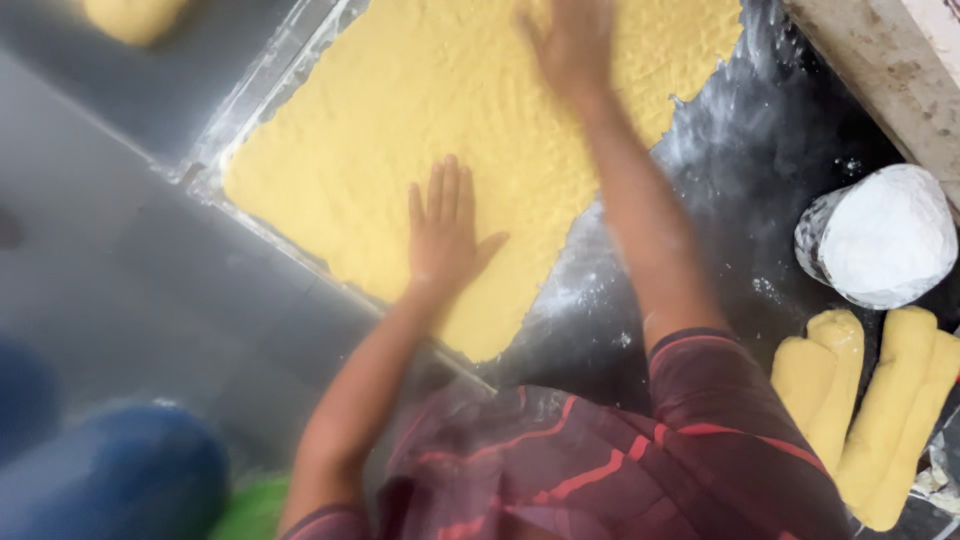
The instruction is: The person flattens a long piece of yellow dough by hand on a floured surface, uses a knife to cut it into sections, and then rolls pieces of dough.
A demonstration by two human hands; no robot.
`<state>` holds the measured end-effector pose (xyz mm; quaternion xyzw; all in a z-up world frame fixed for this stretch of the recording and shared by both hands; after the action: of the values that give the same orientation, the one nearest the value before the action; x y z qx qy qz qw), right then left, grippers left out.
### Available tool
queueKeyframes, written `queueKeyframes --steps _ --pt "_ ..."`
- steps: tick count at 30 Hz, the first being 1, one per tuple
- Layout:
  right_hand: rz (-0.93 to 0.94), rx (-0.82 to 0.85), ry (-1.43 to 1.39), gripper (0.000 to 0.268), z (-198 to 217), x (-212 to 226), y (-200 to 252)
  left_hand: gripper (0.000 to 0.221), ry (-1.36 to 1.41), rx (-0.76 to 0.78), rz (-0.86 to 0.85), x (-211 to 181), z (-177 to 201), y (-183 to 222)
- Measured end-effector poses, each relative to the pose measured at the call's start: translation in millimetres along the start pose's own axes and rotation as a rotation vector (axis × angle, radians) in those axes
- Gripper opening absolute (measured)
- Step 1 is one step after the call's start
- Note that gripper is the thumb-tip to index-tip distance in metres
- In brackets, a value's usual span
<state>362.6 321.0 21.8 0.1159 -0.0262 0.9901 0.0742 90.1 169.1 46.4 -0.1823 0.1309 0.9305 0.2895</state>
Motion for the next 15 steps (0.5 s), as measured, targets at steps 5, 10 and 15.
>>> queueKeyframes --steps 5,10,15 --pt "0.132 0.437 -0.093 0.066 -29 -14 -27 0.100 0.139 0.086 0.078 -8 15 -13" --pt "-0.209 0.535 -0.314 0.064 4 -67 -77 0.091 0.190 -0.186 -0.152 -33 44 -89" --pt "-0.261 0.324 0.027 0.061 -19 -59 -73 0.097 0.128 -0.177 -0.235 -52 40 -164"
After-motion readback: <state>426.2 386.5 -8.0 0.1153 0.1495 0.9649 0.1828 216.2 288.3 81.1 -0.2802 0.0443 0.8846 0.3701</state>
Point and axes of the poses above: each hand's wrist, its own y-axis away from the middle knuckle, its own z-axis out of the back of the hand, x = y × z, the point moved 5 cm from there along -y, towards the middle knuckle, and after that the axes turned 5 degrees about x, right-handed, at the moved point
